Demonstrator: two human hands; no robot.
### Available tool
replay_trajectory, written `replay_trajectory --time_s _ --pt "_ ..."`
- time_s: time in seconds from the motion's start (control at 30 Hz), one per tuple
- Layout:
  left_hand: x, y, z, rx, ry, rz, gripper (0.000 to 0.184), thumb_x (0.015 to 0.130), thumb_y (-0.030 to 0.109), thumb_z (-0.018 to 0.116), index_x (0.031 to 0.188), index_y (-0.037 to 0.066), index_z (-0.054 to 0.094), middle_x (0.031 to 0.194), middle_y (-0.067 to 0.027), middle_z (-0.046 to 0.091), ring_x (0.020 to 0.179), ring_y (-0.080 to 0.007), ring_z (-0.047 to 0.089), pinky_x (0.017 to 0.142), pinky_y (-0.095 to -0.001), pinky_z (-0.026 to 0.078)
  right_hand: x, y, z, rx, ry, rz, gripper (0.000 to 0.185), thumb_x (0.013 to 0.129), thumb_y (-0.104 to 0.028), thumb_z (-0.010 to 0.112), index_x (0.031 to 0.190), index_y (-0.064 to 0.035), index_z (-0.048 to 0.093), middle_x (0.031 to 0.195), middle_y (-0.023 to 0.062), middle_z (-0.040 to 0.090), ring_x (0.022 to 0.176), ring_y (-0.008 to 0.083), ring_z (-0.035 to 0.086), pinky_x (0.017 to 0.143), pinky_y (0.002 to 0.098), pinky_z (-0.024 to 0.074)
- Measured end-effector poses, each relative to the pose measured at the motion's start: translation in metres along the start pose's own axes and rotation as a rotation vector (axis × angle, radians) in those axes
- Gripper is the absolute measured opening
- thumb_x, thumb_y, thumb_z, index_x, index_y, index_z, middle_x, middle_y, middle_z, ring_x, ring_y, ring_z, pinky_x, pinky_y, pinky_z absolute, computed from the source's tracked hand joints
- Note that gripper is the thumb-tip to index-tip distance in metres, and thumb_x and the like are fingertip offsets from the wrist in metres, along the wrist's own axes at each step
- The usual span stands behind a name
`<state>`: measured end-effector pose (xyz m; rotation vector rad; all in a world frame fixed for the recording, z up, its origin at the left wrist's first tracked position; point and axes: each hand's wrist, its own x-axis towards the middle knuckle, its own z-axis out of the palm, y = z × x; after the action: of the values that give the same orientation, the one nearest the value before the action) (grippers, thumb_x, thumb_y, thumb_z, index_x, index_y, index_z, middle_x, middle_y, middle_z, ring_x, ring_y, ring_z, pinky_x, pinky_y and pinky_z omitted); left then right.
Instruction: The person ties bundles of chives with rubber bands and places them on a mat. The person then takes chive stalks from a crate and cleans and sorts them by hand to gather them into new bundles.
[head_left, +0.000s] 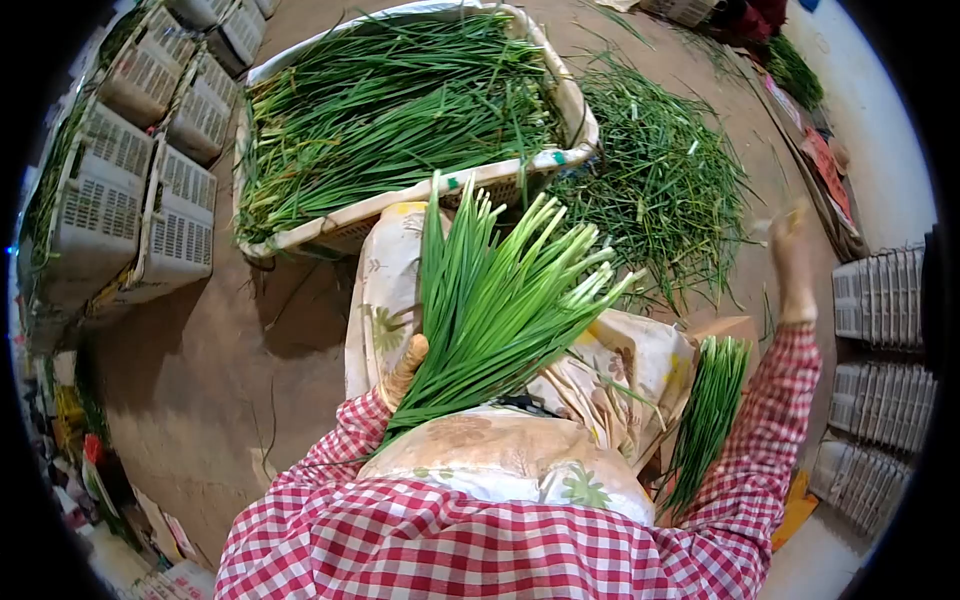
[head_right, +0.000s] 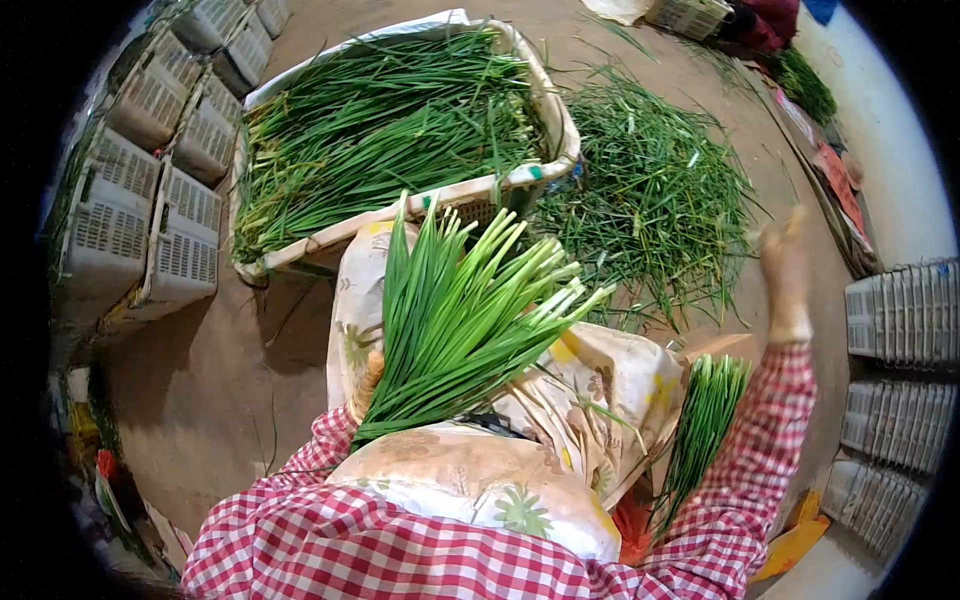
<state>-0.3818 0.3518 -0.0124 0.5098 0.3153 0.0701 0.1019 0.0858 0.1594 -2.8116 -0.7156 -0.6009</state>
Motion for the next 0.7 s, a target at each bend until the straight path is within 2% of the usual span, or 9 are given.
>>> replay_trajectory --time_s 0.07,0.17,0.33,0.4,0.43,0.53,0.57,0.63,0.7 --pt "-0.001 0.003 0.009 -0.060 -0.003 0.008 0.074 0.083 0.043 0.065 0.137 0.002 0.036 0.130 -0.0045 0.048 0.113 -0.0131 0.048 0.096 -0.0281 0.040 -0.063 -0.024 0.006 0.275 -0.727 0.266 0.037 0.092 -0.037 0.049 0.103 -0.0034 0.062 0.087 0.0135 0.065 0.071 0.0206 0.062 0.055 0.0335 0.0483" --pt "-0.002 0.010 0.028 -0.098 -0.028 0.008 0.071 0.084 0.041 0.064 0.137 0.002 0.036 0.129 -0.0045 0.049 0.112 -0.0130 0.049 0.096 -0.0277 0.041 -0.144 -0.097 -0.007 0.865 -1.541 0.006 0.073 0.086 -0.065 0.041 0.123 -0.0035 0.051 0.115 0.0170 0.059 0.097 0.0244 0.062 0.079 0.0300 0.0502" --pt "0.024 0.038 0.081 0.291 -0.005 -0.014 0.059 0.086 0.032 0.065 0.133 0.005 0.042 0.122 -0.0038 0.053 0.107 -0.0124 0.052 0.091 -0.0274 0.044 -0.207 -0.161 0.012 0.851 -1.197 -0.204 0.061 0.089 -0.054 0.049 0.124 -0.0037 0.050 0.117 0.0144 0.058 0.111 0.0227 0.054 0.090 0.0335 0.0450" --pt "0.047 0.037 0.114 0.597 0.021 0.008 0.054 0.085 0.023 0.066 0.131 0.005 0.043 0.119 -0.0041 0.054 0.104 -0.0105 0.051 0.087 -0.0265 0.043 -0.207 -0.202 0.002 1.743 -1.127 0.179 0.049 0.088 -0.039 0.060 0.117 -0.0002 0.053 0.106 0.0050 0.059 0.093 0.0155 0.055 0.082 0.0265 0.0452" --pt "0.058 0.039 0.126 0.799 -0.021 0.099 0.057 0.086 0.024 0.066 0.132 0.003 0.041 0.119 -0.0042 0.054 0.102 -0.0106 0.050 0.087 -0.0272 0.043 -0.199 -0.210 -0.008 1.813 -1.169 0.273 0.048 0.086 -0.036 0.065 0.117 -0.0011 0.053 0.105 0.0032 0.059 0.092 0.0134 0.054 0.082 0.0253 0.0448" --pt "0.093 0.020 0.117 1.599 0.043 0.463 0.068 0.087 0.025 0.062 0.140 0.002 0.025 0.113 -0.0192 0.056 0.102 -0.0289 0.055 0.086 -0.0360 0.044 -0.204 -0.218 0.007 1.944 -1.055 0.412 0.043 0.079 -0.026 0.075 0.111 -0.0044 0.058 0.096 0.0001 0.060 0.085 0.0103 0.054 0.077 0.0246 0.0460" --pt "0.093 0.024 0.136 1.692 0.030 0.370 0.073 0.085 0.020 0.059 0.141 -0.002 0.018 0.114 -0.0273 0.051 0.102 -0.0382 0.054 0.087 -0.0412 0.043 -0.194 -0.213 0.008 1.830 -1.035 0.512 0.039 0.079 -0.025 0.075 0.108 -0.0052 0.060 0.095 -0.0001 0.061 0.087 0.0097 0.055 0.077 0.0243 0.0458" --pt "0.096 0.019 0.170 1.802 0.013 0.353 0.076 0.081 0.017 0.058 0.139 -0.008 0.016 0.117 -0.0303 0.048 0.096 -0.0409 0.055 0.085 -0.0424 0.045 -0.187 -0.213 0.011 1.917 -0.861 0.655 0.045 0.078 -0.027 0.075 0.113 -0.0036 0.059 0.104 0.0018 0.061 0.093 0.0111 0.056 0.082 0.0259 0.0456" --pt "0.109 0.001 0.174 2.012 -0.002 0.699 0.082 0.081 0.028 0.060 0.135 -0.016 0.017 0.118 -0.0340 0.043 0.098 -0.0394 0.052 0.083 -0.0393 0.046 -0.175 -0.205 0.012 2.014 -0.696 0.551 0.056 0.078 -0.025 0.072 0.123 0.0026 0.053 0.116 0.0075 0.060 0.102 0.0169 0.058 0.090 0.0306 0.0454"
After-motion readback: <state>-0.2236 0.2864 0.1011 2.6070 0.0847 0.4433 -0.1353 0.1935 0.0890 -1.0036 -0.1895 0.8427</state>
